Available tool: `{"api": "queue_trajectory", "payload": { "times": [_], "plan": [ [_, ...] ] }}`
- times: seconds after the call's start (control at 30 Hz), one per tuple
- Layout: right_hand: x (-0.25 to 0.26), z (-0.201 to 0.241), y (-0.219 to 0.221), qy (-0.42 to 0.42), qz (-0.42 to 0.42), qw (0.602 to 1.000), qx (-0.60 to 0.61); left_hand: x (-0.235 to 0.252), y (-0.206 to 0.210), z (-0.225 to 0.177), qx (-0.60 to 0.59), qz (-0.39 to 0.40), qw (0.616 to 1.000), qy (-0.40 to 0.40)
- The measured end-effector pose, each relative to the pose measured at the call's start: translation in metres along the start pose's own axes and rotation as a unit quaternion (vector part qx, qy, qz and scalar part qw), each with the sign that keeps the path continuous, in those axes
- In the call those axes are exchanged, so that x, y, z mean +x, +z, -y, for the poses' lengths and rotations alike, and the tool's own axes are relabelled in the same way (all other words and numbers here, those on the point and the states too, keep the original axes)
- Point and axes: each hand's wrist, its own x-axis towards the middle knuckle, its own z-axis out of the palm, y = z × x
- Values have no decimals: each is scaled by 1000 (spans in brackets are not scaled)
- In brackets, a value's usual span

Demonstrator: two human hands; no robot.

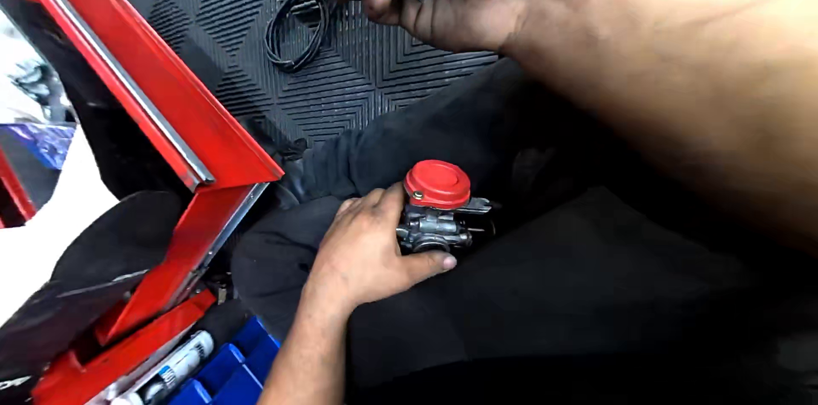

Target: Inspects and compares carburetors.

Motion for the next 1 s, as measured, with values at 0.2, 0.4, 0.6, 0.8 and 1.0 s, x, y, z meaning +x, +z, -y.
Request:
{"api": "queue_trajectory", "payload": {
  "times": [0.2, 0.4, 0.6, 0.8, 1.0],
  "plan": [
    [-9, 6, 16, -30, -38, 998, -43, 5, -11, 32, -347, 13, 935, 68],
    [-15, 18, 18, -54, 16, 995, -79, 5, -12, 46, -692, -57, 692, 195],
    [-20, 20, 15, -6, -30, 1000, 9, 40, -28, 28, -848, -136, 463, 217],
    [-19, 16, 4, 16, 35, 999, 29, 68, -67, 15, -830, -276, 449, 183],
    [-15, 7, 5, 7, 60, 998, -8, 77, -66, 19, -817, -341, 423, 192]
  ]
}}
